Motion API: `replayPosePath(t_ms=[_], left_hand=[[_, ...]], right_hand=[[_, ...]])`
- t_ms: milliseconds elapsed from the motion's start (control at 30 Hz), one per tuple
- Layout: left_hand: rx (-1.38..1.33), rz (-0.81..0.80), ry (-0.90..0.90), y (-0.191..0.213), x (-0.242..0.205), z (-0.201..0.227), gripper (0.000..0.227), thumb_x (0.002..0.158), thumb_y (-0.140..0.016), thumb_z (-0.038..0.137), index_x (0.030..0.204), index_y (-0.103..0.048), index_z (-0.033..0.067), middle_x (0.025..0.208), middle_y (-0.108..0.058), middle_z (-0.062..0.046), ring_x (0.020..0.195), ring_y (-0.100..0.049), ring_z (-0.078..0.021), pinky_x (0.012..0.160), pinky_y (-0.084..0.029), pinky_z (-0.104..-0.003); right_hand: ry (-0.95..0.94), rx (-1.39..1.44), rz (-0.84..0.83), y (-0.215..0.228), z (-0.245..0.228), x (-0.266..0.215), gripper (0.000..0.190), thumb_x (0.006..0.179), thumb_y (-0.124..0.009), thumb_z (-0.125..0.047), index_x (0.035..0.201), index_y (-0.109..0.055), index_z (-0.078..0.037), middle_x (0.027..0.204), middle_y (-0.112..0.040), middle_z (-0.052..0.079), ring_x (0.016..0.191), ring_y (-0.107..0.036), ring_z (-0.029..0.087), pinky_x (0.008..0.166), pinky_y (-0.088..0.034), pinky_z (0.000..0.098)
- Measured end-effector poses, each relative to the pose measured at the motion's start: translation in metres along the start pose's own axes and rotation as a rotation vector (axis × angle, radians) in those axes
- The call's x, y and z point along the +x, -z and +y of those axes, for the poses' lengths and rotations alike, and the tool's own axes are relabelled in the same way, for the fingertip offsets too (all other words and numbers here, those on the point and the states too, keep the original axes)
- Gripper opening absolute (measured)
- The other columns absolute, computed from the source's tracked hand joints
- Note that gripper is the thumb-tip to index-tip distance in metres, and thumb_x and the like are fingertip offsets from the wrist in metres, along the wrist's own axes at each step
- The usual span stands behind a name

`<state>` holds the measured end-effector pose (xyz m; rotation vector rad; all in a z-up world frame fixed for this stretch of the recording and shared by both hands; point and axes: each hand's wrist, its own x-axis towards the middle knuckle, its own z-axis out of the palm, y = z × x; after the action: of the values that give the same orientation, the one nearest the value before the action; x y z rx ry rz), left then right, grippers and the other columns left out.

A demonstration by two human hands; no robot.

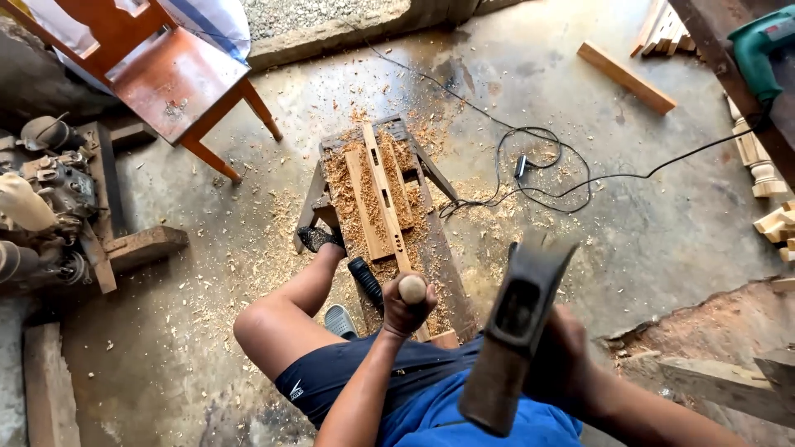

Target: Carving a mortise into a piece of wood using a chisel and a hammer.

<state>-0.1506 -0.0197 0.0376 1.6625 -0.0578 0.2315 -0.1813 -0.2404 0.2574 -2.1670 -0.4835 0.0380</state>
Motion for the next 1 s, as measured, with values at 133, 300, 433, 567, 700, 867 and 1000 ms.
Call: replayPosePath(t_ms=[133, 300, 433, 567, 700, 867, 1000], left_hand=[[0.406, -0.025, -0.334, 0.002, 0.002, -0.007, 0.032, 0.079, -0.081, 0.021, 0.107, -0.068, 0.0104, 0.097, -0.072, -0.009, 0.085, -0.072, -0.0275, 0.072, -0.057, -0.041], [0.617, 0.071, -0.568, -0.006, -0.01, -0.076, 0.025, 0.075, -0.086, 0.025, 0.087, -0.066, 0.0153, 0.079, -0.067, -0.003, 0.073, -0.067, -0.0256, 0.067, -0.054, -0.043], [0.105, 0.019, -0.177, -0.004, 0.001, -0.009, 0.021, 0.081, -0.081, 0.02, 0.091, -0.066, 0.01, 0.07, -0.065, -0.001, 0.062, -0.067, -0.018, 0.059, -0.055, -0.033], [0.098, 0.006, -0.13, 0.001, 0.012, 0.002, 0.018, 0.081, -0.076, 0.019, 0.092, -0.067, 0.0074, 0.069, -0.064, -0.002, 0.06, -0.065, -0.0158, 0.06, -0.055, -0.029], [0.346, 0.054, -0.33, -0.004, 0.044, -0.045, 0.026, 0.08, -0.076, 0.02, 0.101, -0.07, 0.0065, 0.08, -0.067, -0.006, 0.071, -0.067, -0.019, 0.069, -0.056, -0.034], [0.143, -0.021, 0.439, -0.026, 0.088, -0.028, 0.034, 0.085, -0.075, 0.029, 0.11, -0.065, 0.0085, 0.094, -0.071, -0.009, 0.083, -0.071, -0.0225, 0.075, -0.062, -0.039], [-0.087, -0.123, 0.337, -0.019, 0.071, -0.005, 0.038, 0.08, -0.08, 0.025, 0.111, -0.065, 0.0098, 0.097, -0.071, -0.005, 0.086, -0.071, -0.0159, 0.078, -0.064, -0.033]], right_hand=[[0.103, -0.301, -0.056, -0.021, 0.007, 0.011, 0.036, 0.088, -0.075, -0.042, 0.096, -0.061, -0.009, 0.069, -0.061, 0.016, 0.063, -0.059, 0.036, 0.058, -0.049, 0.0462], [-0.195, -0.264, -0.202, 0.002, -0.024, 0.017, 0.034, 0.087, -0.075, -0.039, 0.101, -0.066, -0.01, 0.074, -0.059, 0.02, 0.06, -0.062, 0.036, 0.053, -0.049, 0.0451], [-0.006, -0.055, 0.041, -0.015, 0.013, -0.006, 0.035, 0.093, -0.069, -0.037, 0.109, -0.061, -0.006, 0.078, -0.062, 0.014, 0.063, -0.065, 0.03, 0.055, -0.049, 0.042], [-0.14, -0.301, -0.083, -0.05, 0.051, 0.0, 0.036, 0.089, -0.072, -0.039, 0.105, -0.063, -0.008, 0.088, -0.059, 0.024, 0.074, -0.06, 0.038, 0.065, -0.049, 0.048], [-0.198, -0.399, -0.162, -0.05, 0.061, -0.007, 0.038, 0.092, -0.068, -0.038, 0.116, -0.067, -0.009, 0.1, -0.064, 0.027, 0.094, -0.062, 0.044, 0.085, -0.049, 0.0505], [-0.339, -0.018, 0.0, -0.051, 0.066, -0.045, 0.032, 0.097, -0.064, -0.03, 0.12, -0.067, -0.008, 0.132, -0.064, 0.031, 0.131, -0.054, 0.039, 0.108, -0.043, 0.0465], [-0.253, 0.013, 0.095, -0.041, 0.056, -0.059, 0.045, 0.1, -0.061, -0.028, 0.135, -0.058, 0.001, 0.13, -0.066, 0.033, 0.123, -0.059, 0.037, 0.102, -0.047, 0.0484]])
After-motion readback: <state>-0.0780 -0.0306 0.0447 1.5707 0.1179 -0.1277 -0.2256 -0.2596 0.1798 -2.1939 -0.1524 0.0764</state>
